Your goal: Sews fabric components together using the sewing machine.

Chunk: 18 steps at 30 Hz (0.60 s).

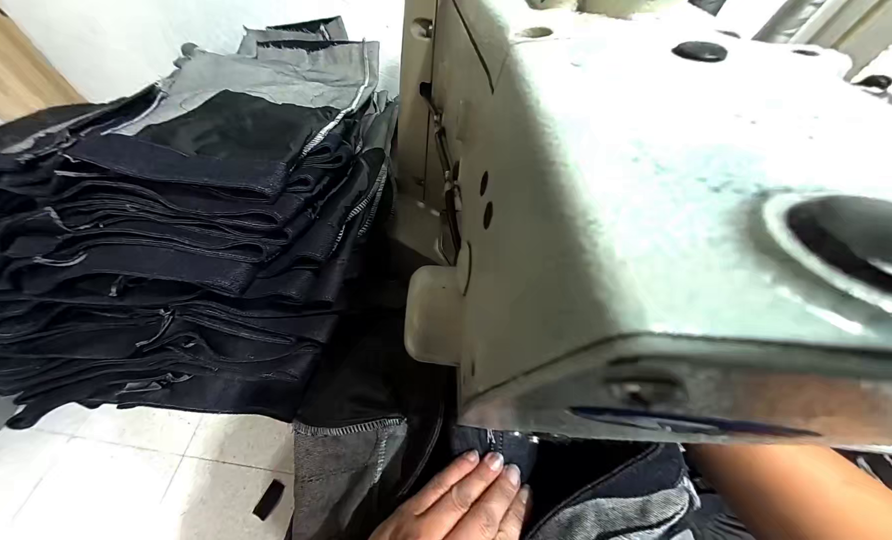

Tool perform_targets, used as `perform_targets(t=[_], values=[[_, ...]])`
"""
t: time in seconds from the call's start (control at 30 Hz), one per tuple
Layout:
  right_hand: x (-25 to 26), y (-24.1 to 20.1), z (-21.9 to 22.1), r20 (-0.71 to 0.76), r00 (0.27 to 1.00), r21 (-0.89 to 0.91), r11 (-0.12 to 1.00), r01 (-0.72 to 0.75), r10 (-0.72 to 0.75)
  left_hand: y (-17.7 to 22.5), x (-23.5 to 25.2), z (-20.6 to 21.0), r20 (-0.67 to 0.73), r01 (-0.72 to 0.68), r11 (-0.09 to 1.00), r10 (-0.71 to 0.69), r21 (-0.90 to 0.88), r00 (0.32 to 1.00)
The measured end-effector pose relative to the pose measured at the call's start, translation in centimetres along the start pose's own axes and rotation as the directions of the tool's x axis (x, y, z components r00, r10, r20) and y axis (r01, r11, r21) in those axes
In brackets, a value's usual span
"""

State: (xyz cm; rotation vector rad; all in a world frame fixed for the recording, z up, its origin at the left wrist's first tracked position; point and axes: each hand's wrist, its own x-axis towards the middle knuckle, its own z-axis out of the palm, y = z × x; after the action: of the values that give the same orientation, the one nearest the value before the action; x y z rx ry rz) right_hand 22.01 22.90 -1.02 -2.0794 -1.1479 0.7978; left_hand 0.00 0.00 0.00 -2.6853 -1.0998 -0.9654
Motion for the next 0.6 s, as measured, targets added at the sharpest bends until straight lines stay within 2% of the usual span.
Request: perform_targets(t=[0.03, 0.07, 0.13, 0.2, 0.27, 0.33, 0.4, 0.47, 0.53, 0.6], values=[[0.2, 0.5, -0.8, 0.189, 0.976, -0.172, 0.974, 0.145, -0.112, 0.0, 0.0, 0.0, -0.007, 0.008, 1.000, -0.008, 0.003, 1.000], [0.7, 0.6, -1.7, 0.396, 0.900, -0.298, 0.901, 0.316, -0.185, 0.0, 0.0, 0.0, -0.021, 0.013, 1.000, -0.013, 0.001, 1.000], [1.8, 0.4, -2.4, 0.601, 0.752, -0.332, 0.770, 0.544, -0.272, -0.1, 0.2, 0.0, -0.037, 0.021, 1.000, -0.020, 0.008, 0.999], [2.1, 0.1, -2.2, 0.669, 0.662, -0.263, 0.726, 0.636, -0.338, 0.0, 0.4, 0.0, -0.032, 0.035, 0.999, -0.035, 0.018, 0.999], [2.3, -0.4, -1.4, 0.643, 0.552, -0.070, 0.676, 0.733, -0.531, 0.1, 0.5, -0.2, -0.013, 0.047, 0.999, -0.047, 0.021, 0.999], [2.3, -1.5, -0.3, 0.571, 0.428, 0.008, 0.526, 0.851, -0.701, 0.1, 0.7, -0.6, 0.028, 0.043, 0.999, -0.044, 0.015, 0.999], [2.2, -2.4, 0.3, 0.565, 0.408, -0.115, 0.421, 0.900, -0.717, 0.0, 0.9, -1.1, 0.058, 0.032, 0.999, -0.033, 0.015, 0.998], [1.9, -3.2, 0.5, 0.630, 0.482, -0.254, 0.426, 0.869, -0.609, -0.3, 0.8, -1.2, 0.048, 0.017, 1.000, -0.018, 0.017, 0.999], [1.6, -3.6, 0.8, 0.642, 0.522, -0.330, 0.412, 0.849, -0.562, -0.5, 0.7, -1.1, 0.039, 0.005, 1.000, -0.005, 0.009, 0.999], [1.6, -4.1, 1.2, 0.633, 0.502, -0.290, 0.421, 0.859, -0.589, -0.5, 0.6, -1.1, 0.043, 0.001, 1.000, -0.001, 0.010, 0.999]])
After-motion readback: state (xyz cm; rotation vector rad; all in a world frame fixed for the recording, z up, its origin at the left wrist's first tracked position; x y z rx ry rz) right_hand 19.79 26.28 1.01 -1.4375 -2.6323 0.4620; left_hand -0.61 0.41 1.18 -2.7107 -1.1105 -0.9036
